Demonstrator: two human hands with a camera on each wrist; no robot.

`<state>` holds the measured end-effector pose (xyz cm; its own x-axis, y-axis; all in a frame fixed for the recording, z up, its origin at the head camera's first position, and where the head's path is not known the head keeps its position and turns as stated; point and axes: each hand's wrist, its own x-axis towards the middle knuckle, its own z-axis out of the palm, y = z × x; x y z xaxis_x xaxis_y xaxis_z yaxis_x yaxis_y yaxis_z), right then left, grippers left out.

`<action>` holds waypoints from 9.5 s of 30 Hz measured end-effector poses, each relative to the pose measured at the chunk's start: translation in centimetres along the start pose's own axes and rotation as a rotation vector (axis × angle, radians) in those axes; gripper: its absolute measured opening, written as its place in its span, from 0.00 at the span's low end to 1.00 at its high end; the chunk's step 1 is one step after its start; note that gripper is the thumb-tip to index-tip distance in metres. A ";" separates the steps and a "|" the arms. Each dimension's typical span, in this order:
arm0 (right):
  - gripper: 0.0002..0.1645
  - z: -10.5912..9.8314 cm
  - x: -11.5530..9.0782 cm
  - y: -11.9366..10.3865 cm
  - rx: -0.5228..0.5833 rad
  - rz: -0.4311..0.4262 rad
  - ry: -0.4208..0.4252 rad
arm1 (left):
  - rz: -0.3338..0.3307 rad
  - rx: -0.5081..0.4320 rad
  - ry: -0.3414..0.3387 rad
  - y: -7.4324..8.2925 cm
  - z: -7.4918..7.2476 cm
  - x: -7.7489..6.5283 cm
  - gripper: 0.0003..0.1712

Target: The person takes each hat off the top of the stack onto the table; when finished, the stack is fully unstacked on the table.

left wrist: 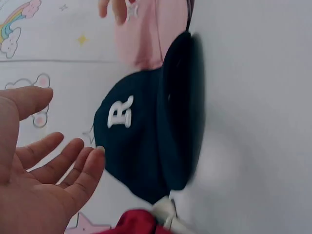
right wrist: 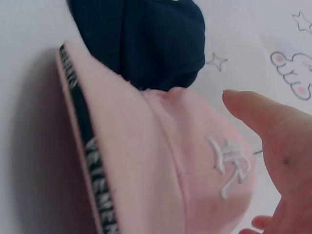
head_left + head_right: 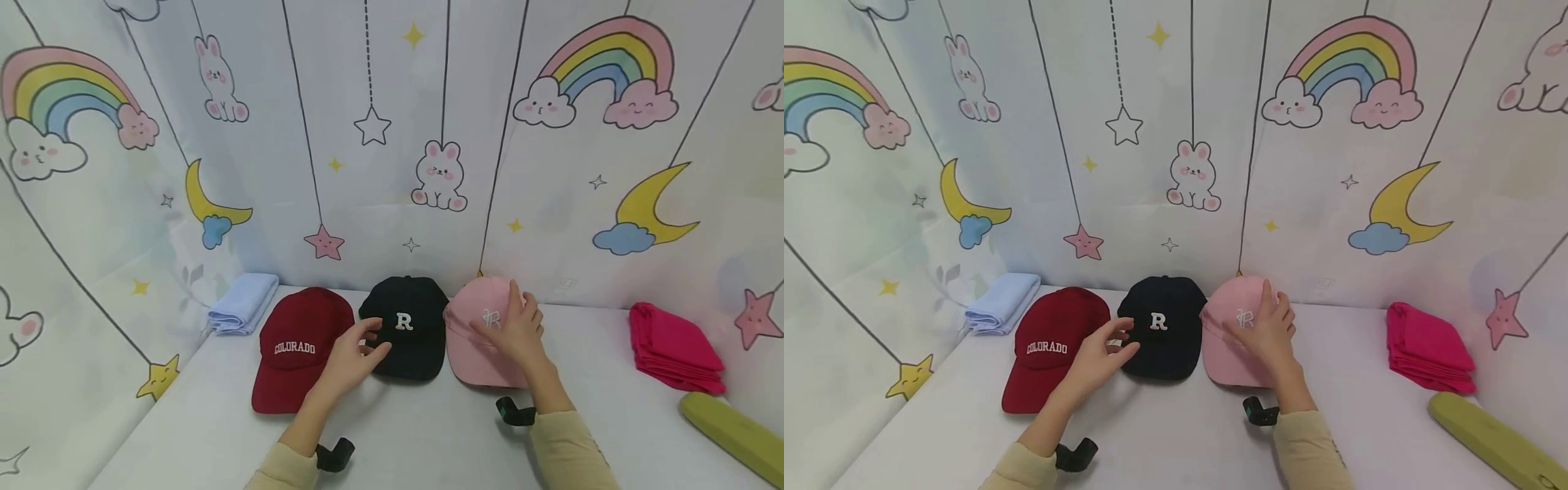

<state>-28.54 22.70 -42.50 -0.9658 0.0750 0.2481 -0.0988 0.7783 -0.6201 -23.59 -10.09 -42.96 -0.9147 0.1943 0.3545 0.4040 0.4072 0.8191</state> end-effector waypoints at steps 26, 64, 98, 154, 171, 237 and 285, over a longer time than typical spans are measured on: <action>0.66 2.9 0.5 -8.4 0.101 -0.308 0.016 | 0.004 0.145 0.173 -3.6 -10.8 -3.0 0.40; 0.47 14.5 0.1 -19.2 0.326 -0.391 -0.340 | -0.278 0.188 0.133 -9.6 -15.4 -5.0 0.48; 0.43 17.9 -2.0 -19.6 0.370 -0.272 -0.416 | -0.478 0.298 -0.039 -8.8 -16.1 -5.7 0.52; 0.45 14.5 -1.7 -21.9 0.470 -0.396 -0.263 | -0.448 0.128 0.079 -5.8 -16.9 -4.8 0.52; 0.42 9.6 -1.4 -20.2 0.530 -0.412 -0.201 | -0.338 -0.177 0.131 -3.2 -14.4 -3.7 0.42; 0.30 -10.4 0.3 1.1 0.378 -0.447 0.215 | 0.094 -0.152 -0.113 7.3 12.6 9.2 0.33; 0.62 -10.8 -2.0 12.6 0.236 0.182 0.126 | -0.310 -0.285 -0.330 8.8 24.6 7.5 0.46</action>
<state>-25.31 39.10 -42.81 -0.9370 0.2875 0.1982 0.0057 0.5801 -0.8145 -26.51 16.86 -44.23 -0.9185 0.3925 -0.0469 0.0532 0.2403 0.9692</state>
